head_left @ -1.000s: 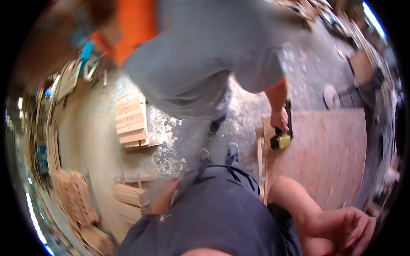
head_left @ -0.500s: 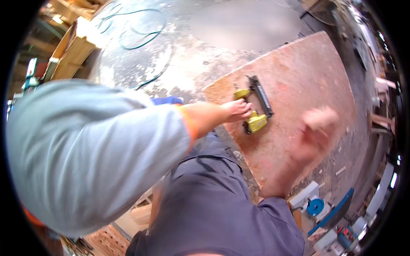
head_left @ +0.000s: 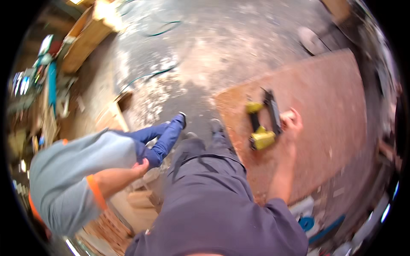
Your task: The person walks through a workshop and uses a pneumatic nail gun to fasten small wooden pieces together on a workbench. They then move to a stack of pre-drilled wooden slats, pick them up, and arrange them into a pile on the floor.
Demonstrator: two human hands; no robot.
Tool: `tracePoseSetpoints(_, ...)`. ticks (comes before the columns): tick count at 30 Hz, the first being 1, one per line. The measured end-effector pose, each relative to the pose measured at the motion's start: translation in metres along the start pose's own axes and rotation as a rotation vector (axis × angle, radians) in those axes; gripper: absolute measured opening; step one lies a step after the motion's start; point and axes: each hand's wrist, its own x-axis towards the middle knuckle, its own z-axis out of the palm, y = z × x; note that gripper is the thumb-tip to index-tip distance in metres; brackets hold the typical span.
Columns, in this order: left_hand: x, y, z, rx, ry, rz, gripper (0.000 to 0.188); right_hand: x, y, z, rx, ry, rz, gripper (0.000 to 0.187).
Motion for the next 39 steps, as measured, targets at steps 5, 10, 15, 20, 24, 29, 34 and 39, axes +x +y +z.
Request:
tracePoseSetpoints(5, -0.02, 0.152, -0.007, -1.199, -0.013, -0.536, 0.03, 0.072, 0.013, -0.034, -0.193, 0.145, 0.032, 0.046)
tracePoseSetpoints(10, 0.052, 0.228, -0.01, -2.185, 0.117, -0.87, 0.026, 0.102, 0.047, -0.131, -1.209, 0.397, -0.321, 0.068)
tracePoseSetpoints(15, 0.12, 0.244, 0.0, -2.44, 0.422, -1.068, 0.023, 0.111, -0.022, -0.025, -1.192, 0.326, -0.218, 0.051)
tracePoseSetpoints(20, 0.108, 0.116, 0.023, -2.627, 0.079, -1.222, 0.021, 0.107, -0.075, 0.126, -1.028, 0.136, -0.418, 0.033)
tracePoseSetpoints(24, 0.097, 0.01, 0.097, -2.865, 0.316, -1.319, 0.012, 0.11, -0.078, 0.233, -1.013, -0.051, -0.437, 0.03)
tracePoseSetpoints(29, 0.066, -0.115, 0.131, -3.067, 0.972, -1.32, 0.01, 0.09, -0.071, 0.411, -0.901, -0.447, -0.426, 0.023)
tracePoseSetpoints(34, 0.05, -0.148, 0.143, -2.98, 1.184, -1.459, 0.014, 0.075, -0.04, 0.559, -1.041, -0.889, -0.443, 0.026)
tracePoseSetpoints(39, 0.032, -0.142, 0.134, -3.22, 1.109, -1.612, 0.01, 0.06, 0.022, 0.711, -1.088, -1.225, -0.402, 0.03)
